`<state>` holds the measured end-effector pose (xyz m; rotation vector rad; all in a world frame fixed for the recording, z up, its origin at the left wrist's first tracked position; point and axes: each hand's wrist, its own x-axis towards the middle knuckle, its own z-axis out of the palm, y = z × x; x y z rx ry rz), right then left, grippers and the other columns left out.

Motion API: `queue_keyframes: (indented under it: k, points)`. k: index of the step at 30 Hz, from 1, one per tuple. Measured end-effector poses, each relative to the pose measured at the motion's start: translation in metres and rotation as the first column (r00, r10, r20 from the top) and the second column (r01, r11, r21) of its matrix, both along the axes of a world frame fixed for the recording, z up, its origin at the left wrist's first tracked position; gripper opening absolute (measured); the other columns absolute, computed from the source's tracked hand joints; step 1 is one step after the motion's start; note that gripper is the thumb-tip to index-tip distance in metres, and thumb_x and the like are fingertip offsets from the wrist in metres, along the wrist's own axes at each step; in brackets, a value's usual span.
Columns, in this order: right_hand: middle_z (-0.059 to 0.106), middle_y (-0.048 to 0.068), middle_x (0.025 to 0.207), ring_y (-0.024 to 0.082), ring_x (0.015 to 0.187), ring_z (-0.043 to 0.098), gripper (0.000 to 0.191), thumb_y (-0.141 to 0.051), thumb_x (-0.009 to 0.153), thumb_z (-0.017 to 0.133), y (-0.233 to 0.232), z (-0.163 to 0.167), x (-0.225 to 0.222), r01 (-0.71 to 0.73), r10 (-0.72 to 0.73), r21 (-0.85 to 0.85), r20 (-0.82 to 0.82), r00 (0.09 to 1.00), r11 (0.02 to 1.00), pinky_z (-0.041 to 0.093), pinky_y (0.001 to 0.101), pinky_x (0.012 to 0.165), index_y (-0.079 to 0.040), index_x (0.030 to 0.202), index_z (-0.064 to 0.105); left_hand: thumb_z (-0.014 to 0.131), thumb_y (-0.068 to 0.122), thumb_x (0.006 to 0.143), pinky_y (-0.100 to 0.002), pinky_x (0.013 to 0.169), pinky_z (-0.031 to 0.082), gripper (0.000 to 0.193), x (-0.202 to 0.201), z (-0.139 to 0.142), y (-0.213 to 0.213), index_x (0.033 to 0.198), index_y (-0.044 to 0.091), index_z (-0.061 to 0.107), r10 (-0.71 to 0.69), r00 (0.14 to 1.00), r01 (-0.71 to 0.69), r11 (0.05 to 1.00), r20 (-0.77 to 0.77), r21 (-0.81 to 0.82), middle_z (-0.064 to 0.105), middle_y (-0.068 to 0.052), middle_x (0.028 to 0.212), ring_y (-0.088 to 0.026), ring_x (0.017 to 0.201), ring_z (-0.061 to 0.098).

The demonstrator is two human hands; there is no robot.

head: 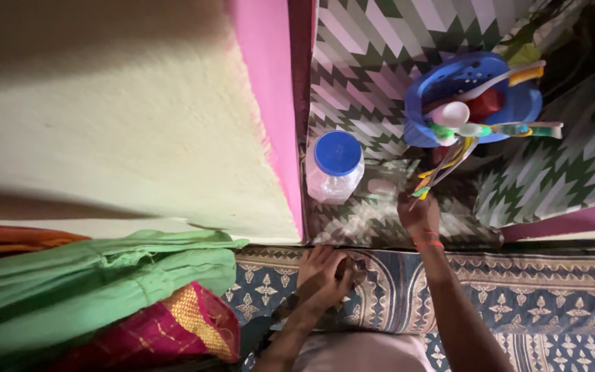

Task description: The person folds clothes on a bed and stacks the folded pieces, then folds a belt and threads it through its buckle. They place a soap dish and a plastic bottle on a ledge and smooth a patterned bedsheet flat over the mattress.

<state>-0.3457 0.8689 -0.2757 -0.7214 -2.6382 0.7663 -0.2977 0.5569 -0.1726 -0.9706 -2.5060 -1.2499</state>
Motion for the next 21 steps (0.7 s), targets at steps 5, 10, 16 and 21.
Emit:
queue_keyframes:
  k: [5, 10, 16, 21]
  points:
    - [0.074, 0.02, 0.089, 0.04, 0.087, 0.071, 0.035, -0.03, 0.087, 0.073, 0.003, -0.01, 0.017, -0.023, 0.025, -0.138, 0.016, 1.0, 0.99, 0.055, 0.0482, 0.072, -0.004, 0.109, 0.064, 0.072, 0.021, 0.082, -0.047, 0.084, 0.046, 0.017, 0.002, -0.001, -0.002, 0.096, 0.012, 0.068, 0.002, 1.0, -0.002, 1.0, 0.006, -0.005, 0.068, -0.009, 0.092, -0.032, 0.095, 0.062]
    - [0.072, 0.013, 0.078, 0.026, 0.07, 0.07, 0.074, -0.031, 0.079, 0.08, 0.003, 0.017, 0.042, -0.113, 0.193, -0.417, 0.154, 0.969, 0.902, 0.056, 0.0402, 0.063, -0.006, 0.14, 0.047, 0.07, 0.027, 0.087, -0.047, 0.087, 0.046, 0.023, 0.002, -0.004, -0.001, 0.104, 0.012, 0.068, 0.046, 0.999, -0.045, 0.999, 0.011, -0.026, 0.068, -0.013, 0.103, -0.034, 0.101, 0.062]
    - [0.074, 0.013, 0.086, 0.018, 0.076, 0.072, 0.047, -0.03, 0.086, 0.077, -0.026, 0.065, 0.053, -0.35, 0.394, -0.259, 0.141, 0.908, 0.9, 0.055, 0.0362, 0.068, -0.009, 0.127, 0.067, 0.062, 0.047, 0.091, -0.052, 0.094, 0.044, 0.058, 0.0, 0.002, 0.006, 0.128, 0.004, 0.058, 0.153, 0.977, -0.12, 0.971, 0.152, -0.206, 0.063, -0.018, 0.12, -0.039, 0.116, 0.058]
    - [0.071, 0.024, 0.084, 0.038, 0.08, 0.071, 0.051, -0.018, 0.09, 0.061, -0.053, 0.08, 0.041, -0.395, 0.434, -0.19, 0.251, 0.865, 0.899, 0.055, 0.048, 0.074, -0.017, 0.14, 0.064, 0.064, 0.045, 0.089, -0.052, 0.099, 0.042, 0.068, 0.0, 0.009, 0.005, 0.136, -0.002, 0.052, 0.146, 0.983, -0.128, 0.98, 0.112, -0.152, 0.058, -0.022, 0.133, -0.041, 0.121, 0.055]
